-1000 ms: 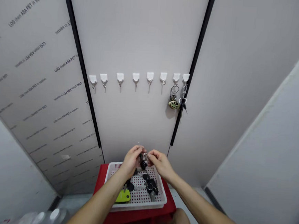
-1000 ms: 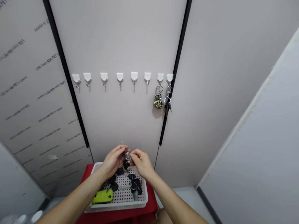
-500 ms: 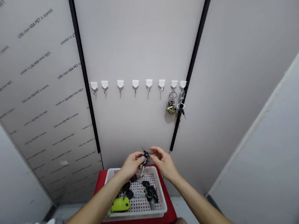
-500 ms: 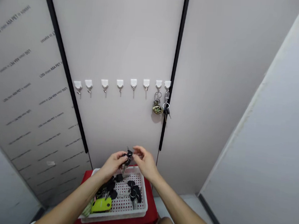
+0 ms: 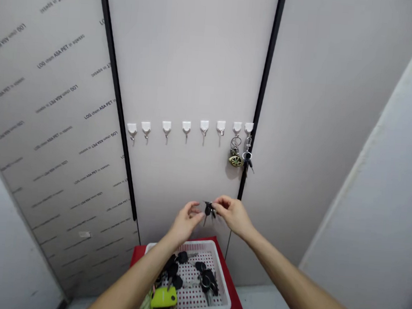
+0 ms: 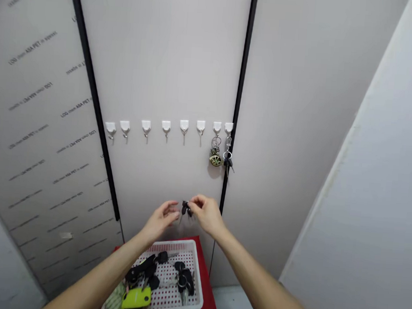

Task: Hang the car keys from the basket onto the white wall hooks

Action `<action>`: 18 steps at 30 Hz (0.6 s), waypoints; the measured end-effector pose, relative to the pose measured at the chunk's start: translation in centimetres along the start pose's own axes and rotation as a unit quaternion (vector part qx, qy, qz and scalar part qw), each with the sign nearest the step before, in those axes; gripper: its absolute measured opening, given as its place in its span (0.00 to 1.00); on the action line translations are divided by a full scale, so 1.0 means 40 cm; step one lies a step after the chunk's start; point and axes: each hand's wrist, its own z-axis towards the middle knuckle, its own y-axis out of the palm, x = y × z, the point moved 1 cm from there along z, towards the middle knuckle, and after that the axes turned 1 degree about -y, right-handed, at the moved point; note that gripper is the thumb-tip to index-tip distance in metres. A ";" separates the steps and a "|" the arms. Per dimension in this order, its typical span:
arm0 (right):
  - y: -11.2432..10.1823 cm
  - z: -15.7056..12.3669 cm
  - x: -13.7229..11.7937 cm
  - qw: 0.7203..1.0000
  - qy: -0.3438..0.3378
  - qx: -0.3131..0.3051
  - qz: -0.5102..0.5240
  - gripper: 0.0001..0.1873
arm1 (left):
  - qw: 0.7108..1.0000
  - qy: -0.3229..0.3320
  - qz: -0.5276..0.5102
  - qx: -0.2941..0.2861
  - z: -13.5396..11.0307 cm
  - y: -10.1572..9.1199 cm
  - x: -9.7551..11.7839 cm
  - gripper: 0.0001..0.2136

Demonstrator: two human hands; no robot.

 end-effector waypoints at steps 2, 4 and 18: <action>-0.033 0.035 -0.033 1.000 -0.011 0.006 -0.023 0.08 | 0.998 0.054 0.027 -0.003 0.018 0.006 0.036 0.15; -0.069 0.076 -0.070 0.998 -0.032 0.033 -0.042 0.07 | 0.993 0.107 0.052 -0.022 0.043 0.017 0.079 0.16; -0.223 0.328 -0.160 0.963 -0.038 0.249 -0.090 0.09 | 0.951 0.202 0.225 0.065 0.202 0.073 0.347 0.18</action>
